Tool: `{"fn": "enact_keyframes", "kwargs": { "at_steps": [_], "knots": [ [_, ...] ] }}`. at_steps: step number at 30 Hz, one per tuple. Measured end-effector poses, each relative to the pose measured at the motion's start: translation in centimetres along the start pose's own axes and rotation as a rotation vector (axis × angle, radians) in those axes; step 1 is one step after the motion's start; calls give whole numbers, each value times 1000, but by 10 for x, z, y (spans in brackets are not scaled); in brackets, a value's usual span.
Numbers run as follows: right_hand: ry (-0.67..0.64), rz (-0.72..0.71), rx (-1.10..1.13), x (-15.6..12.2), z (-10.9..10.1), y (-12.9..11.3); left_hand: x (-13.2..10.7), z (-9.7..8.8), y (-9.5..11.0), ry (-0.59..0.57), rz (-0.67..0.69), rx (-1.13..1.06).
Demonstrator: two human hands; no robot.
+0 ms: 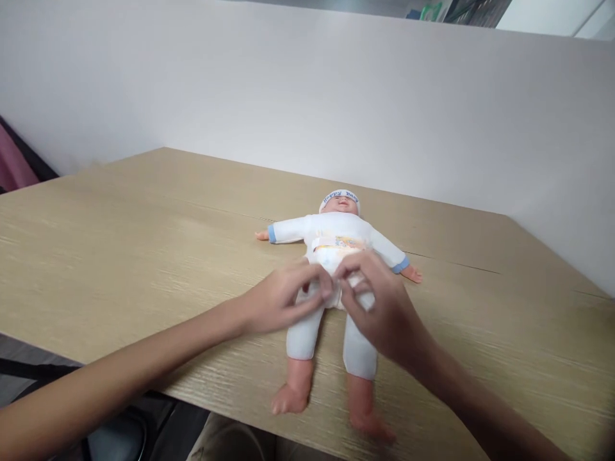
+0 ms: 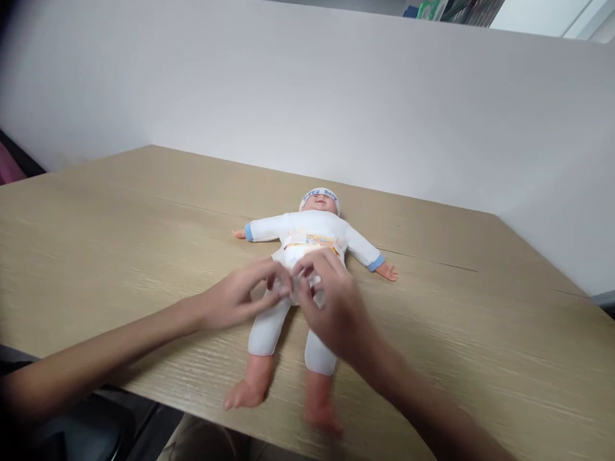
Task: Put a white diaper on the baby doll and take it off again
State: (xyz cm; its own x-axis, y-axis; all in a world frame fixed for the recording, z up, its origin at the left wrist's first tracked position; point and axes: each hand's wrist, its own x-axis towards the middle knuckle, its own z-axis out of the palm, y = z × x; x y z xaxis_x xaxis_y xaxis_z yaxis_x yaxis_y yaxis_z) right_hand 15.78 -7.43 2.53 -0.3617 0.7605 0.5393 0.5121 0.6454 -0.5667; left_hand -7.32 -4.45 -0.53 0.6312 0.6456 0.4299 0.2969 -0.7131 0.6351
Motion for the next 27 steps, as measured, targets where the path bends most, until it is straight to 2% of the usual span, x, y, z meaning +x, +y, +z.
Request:
{"fn": "enact_keyframes", "kwargs": {
  "at_steps": [2, 4, 6, 9, 13, 20, 27],
  "knots": [
    [-111, 15, 17, -28, -3, -6, -10, 2, 8, -189, 59, 134],
    [-183, 51, -14, -49, -4, -1, -17, 6, 8, -251, 43, 224],
    [-196, 96, -70, -59, -4, 12, -19, 11, 1, -215, -32, 243],
    [-169, 152, -151, -56, -4, 30, -18, 15, -10, -88, -147, 229],
    [-142, 205, -243, -43, 0, 34, -11, 19, -18, 27, -248, 199],
    [-64, 236, -330, -45, 18, 30, 4, 24, -25, 49, -289, 195],
    [-47, 199, -262, -54, 27, 34, 0, 25, -28, 24, -245, 149]
  ]
}}
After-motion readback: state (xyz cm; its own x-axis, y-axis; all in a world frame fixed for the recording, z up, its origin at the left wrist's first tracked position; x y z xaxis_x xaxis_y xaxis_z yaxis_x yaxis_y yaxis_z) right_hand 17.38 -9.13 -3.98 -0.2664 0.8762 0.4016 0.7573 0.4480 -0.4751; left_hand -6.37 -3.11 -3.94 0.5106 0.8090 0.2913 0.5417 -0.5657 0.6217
